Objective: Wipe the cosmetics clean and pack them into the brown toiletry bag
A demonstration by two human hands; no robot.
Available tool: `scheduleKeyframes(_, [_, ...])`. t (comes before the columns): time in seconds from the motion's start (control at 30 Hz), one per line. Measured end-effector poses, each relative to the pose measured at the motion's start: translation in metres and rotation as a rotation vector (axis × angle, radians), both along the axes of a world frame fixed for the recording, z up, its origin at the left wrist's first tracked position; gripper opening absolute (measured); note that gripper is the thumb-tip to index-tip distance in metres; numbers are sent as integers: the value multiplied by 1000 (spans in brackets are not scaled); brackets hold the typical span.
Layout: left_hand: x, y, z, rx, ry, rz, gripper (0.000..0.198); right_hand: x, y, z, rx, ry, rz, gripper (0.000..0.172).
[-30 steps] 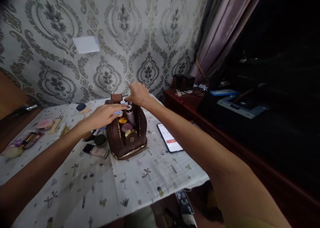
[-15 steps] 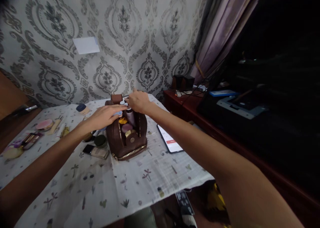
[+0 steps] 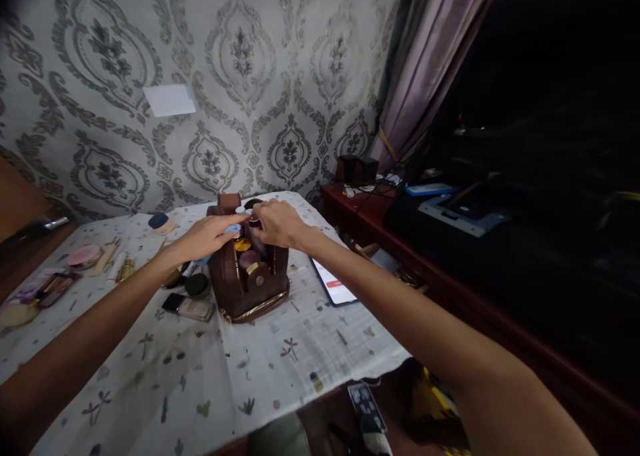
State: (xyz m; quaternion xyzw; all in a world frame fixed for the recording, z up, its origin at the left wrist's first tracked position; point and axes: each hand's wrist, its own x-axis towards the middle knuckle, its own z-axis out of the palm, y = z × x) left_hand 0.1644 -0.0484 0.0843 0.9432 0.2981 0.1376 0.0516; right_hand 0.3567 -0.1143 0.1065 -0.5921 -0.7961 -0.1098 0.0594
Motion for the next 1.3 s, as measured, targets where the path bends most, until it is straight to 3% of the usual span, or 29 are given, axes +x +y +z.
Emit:
scheduleKeyframes(0.1, [-1,2,-2,-24,-36,12,49,-2,2,4,-74,-17,-33,35])
scheduleKeyframes(0.33, [-4,0,-5,-95,-205,-97,47,7,18,-8,-18,207,-48,23])
scheduleKeyframes(0.53, [-1,-3,-4,-54,-154,-72,51,14,17,-15,14,328,-67,20])
scheduleKeyframes(0.63, [0,-6,0,-12,-75,-25,47,14,13,-13,5,339,-75,21])
scheduleKeyframes(0.73, [2,-7,8,26,131,14,38,13,11,-10,14,320,-102,23])
scheduleKeyframes(0.9, [22,-5,17,73,537,-65,26,14,12,-12,27,294,-124,24])
scheduleKeyframes(1.07, [47,-2,6,84,649,-181,23,16,12,-13,24,275,-106,24])
scheduleKeyframes(1.2, [48,-1,-7,132,662,-229,36,17,12,-12,25,290,-107,22])
scheduleKeyframes(1.3, [46,0,-14,166,650,-246,35,18,13,-13,22,301,-106,21])
